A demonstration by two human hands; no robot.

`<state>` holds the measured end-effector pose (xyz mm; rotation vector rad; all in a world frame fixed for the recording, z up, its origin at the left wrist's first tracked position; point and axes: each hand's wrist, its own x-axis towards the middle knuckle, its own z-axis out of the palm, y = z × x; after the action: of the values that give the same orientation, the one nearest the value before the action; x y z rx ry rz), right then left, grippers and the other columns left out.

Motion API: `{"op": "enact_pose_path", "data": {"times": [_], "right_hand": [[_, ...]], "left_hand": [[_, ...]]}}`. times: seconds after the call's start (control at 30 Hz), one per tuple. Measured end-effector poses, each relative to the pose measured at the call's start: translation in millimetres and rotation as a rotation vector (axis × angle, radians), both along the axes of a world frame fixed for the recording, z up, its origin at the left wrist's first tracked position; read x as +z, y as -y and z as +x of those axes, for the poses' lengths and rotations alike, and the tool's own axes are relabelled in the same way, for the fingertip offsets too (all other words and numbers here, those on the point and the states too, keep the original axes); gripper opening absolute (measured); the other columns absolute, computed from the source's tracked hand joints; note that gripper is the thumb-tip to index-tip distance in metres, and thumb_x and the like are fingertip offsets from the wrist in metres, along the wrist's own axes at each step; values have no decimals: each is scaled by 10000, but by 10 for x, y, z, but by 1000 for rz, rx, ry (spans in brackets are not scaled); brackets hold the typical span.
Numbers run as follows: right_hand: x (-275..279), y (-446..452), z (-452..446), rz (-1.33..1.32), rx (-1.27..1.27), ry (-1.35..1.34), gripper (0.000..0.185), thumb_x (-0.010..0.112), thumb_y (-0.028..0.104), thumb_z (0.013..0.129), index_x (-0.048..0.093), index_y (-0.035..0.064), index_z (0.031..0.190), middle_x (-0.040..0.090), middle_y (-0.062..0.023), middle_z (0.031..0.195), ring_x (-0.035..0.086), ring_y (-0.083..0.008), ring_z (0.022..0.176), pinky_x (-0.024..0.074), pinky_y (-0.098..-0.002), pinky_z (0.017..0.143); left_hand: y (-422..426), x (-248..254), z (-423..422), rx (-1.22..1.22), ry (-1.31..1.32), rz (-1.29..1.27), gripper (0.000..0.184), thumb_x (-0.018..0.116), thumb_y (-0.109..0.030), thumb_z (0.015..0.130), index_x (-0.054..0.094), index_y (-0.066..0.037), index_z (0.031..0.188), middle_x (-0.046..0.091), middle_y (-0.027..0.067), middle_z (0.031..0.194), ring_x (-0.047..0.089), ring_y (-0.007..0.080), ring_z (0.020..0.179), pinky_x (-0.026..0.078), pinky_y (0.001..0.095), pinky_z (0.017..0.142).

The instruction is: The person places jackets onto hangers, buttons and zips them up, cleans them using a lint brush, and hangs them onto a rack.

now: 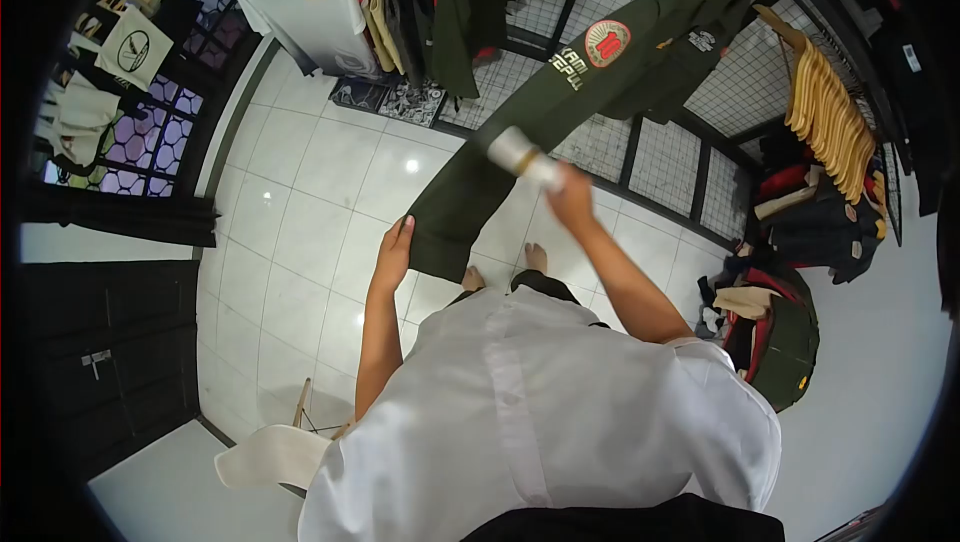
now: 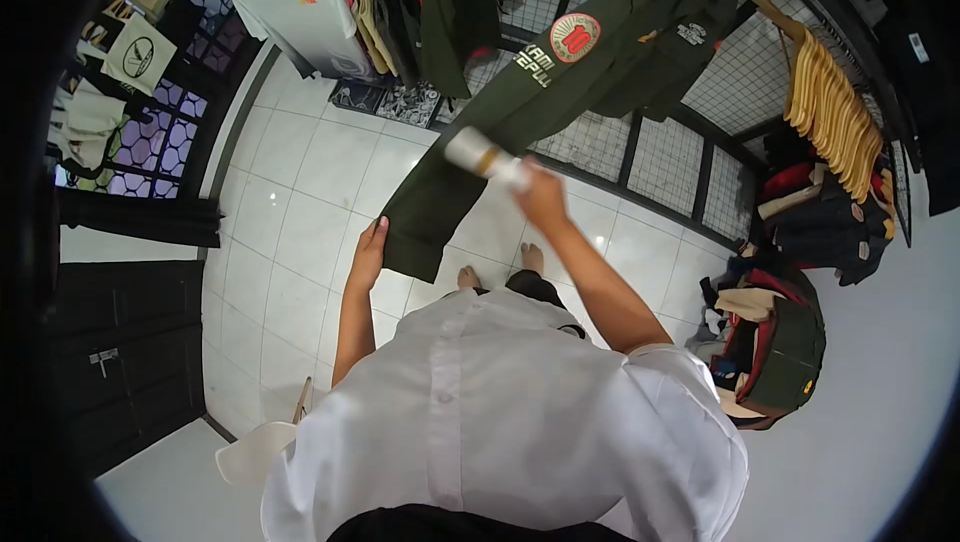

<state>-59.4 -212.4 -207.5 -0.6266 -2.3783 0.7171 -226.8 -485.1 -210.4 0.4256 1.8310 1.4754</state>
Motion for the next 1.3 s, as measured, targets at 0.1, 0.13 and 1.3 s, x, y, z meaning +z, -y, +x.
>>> {"op": "enact_pose_path", "data": {"times": [0.1,0.13,1.3], "right_hand": [[167,-365,-133,-174,-387,-145,256,673,131,766,598,0,973,641,-193,773,644,-361,730,500,-420,621],[111,-363,-178,-233,-411,-83,248,660,134,782,600,-9,976,642,-203,785,643,-369,742,501,-418,629],[237,-980,293,248,-484,-256,272,681,60,713,572,6,957,618,-171,804,621,-340,735,490,-407,668]], "left_hand": [[23,37,-14,-30,-62,-15,499,396,-408,993,572,31,1151,642,71,1013,560,127,911,431,263,843],[36,47,-9,-45,-90,-26,502,393,-408,994,574,36,1143,642,74,1008,559,129,906,431,265,842],[-25,-150,-198,-167,-367,-215,545,343,-397,1007,595,86,1019,649,169,856,567,208,793,450,326,785]]}}
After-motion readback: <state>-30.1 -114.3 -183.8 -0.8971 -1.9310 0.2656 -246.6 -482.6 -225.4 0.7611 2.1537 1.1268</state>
